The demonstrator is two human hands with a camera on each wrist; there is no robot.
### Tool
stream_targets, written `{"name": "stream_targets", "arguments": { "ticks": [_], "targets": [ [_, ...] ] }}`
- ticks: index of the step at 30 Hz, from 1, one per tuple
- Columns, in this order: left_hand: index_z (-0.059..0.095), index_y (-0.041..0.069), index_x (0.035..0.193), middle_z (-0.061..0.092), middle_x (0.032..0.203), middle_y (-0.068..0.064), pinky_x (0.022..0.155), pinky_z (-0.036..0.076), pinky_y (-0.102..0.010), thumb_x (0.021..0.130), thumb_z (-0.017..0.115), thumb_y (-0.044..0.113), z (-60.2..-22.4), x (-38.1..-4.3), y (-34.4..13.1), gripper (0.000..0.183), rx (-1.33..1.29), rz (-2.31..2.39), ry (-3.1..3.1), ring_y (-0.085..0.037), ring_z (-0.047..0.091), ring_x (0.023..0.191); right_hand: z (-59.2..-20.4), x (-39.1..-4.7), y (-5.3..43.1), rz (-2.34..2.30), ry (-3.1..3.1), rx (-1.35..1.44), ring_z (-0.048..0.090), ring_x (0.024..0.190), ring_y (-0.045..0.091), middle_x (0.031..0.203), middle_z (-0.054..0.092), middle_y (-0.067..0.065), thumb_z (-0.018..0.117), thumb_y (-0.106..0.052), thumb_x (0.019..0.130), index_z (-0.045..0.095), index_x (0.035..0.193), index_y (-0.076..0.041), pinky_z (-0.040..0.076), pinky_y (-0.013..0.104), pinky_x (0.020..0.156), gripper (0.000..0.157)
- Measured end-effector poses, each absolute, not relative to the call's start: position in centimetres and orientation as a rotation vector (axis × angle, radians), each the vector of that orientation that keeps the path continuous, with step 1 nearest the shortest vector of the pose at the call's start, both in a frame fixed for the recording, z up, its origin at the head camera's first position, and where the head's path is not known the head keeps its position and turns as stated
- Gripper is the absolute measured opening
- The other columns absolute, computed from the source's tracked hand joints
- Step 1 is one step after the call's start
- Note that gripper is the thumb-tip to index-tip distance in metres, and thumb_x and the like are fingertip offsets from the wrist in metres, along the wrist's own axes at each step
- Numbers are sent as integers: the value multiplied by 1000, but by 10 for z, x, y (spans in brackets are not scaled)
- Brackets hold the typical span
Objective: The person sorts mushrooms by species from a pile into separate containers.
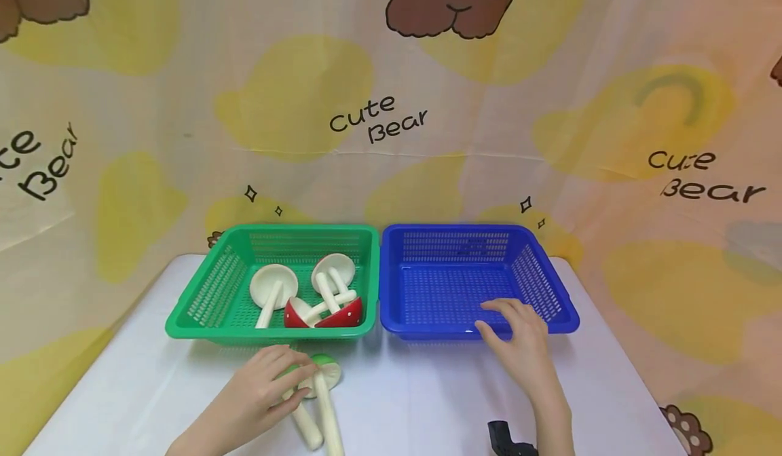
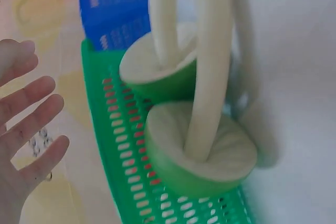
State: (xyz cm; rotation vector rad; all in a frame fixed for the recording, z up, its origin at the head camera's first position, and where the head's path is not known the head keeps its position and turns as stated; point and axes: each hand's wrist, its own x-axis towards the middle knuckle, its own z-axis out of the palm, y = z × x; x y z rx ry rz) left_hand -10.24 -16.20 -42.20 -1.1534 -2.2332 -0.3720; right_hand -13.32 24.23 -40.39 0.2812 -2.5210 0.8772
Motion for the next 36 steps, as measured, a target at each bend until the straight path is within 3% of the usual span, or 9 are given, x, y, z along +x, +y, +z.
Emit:
{"name": "stream_targets", "arguments": {
  "ticks": [8,17,29,36],
  "targets": [
    [64,23,110,65,102,9,91,48,-28,78,76,26,-434,-98,-143,34,-1366,-191,-2200,-10,59,98,-410,-127,255,696,-2581,186,52,110,41,112,66,15,78,-28,78,68,108,-13,30,66,91,35],
    [61,26,101,62,99,9,97,47,-32,83,71,27,-445,-93,-139,21,-1474,-123,-2244,-9,56,100,-421,-123,269,675,-2625,98,45,114,44,121,60,20,76,-35,80,65,115,-12,26,69,92,43],
    [56,28,91,53,84,11,101,45,-36,82,67,41,-457,-93,-133,19,-1548,146,-2207,-8,50,87,-430,-125,279,598,-2501,135,51,100,43,103,65,20,80,-17,71,68,100,-7,34,60,86,32],
    [57,29,86,55,80,12,102,44,-37,78,66,28,-455,-98,-136,12,-1583,250,-2181,-8,53,84,-434,-128,279,575,-2470,140,52,98,43,99,66,20,80,-13,70,68,96,-5,36,58,84,30]
  ]
}}
